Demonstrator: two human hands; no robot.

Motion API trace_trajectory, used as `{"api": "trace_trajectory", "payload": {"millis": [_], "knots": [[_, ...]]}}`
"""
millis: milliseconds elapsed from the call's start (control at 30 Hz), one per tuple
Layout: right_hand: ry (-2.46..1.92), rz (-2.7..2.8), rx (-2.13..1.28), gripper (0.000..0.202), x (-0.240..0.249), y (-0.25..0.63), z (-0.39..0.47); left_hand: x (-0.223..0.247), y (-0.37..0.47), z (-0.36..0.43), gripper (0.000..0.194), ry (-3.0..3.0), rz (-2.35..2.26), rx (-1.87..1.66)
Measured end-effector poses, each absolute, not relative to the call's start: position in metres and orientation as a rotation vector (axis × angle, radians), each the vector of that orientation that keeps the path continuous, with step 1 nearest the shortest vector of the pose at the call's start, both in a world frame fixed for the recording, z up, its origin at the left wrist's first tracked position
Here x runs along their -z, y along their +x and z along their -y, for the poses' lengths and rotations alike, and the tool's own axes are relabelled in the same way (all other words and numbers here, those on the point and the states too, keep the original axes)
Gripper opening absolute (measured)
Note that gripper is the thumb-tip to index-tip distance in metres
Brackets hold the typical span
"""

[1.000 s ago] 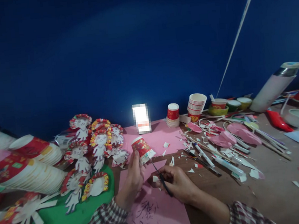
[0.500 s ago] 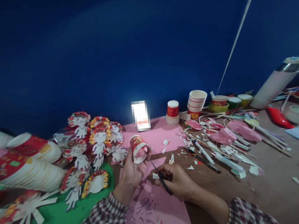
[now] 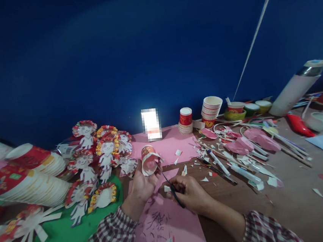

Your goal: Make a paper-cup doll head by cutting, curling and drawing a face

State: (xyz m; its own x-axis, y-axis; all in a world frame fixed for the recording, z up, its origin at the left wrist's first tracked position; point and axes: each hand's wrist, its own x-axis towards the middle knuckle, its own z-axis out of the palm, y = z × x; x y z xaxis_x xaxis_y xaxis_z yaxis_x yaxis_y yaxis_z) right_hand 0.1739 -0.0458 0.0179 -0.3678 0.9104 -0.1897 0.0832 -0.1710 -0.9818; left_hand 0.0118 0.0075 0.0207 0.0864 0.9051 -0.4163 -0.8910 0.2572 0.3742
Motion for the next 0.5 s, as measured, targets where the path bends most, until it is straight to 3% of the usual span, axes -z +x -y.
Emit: {"api": "trace_trajectory", "payload": {"millis": [167,500], "knots": [[-1.208,1.471,-1.599,0.026,-0.0131,0.1749,0.0461,-0.0244,0.0114,-0.0066,0.043,0.018,-0.63,-1.313],[-1.228,1.442,-1.66,0.033,-0.0108,0.1763,0.0474,-0.0244,0.0098,-0.0075,0.041,0.017,-0.674,-1.317]]}}
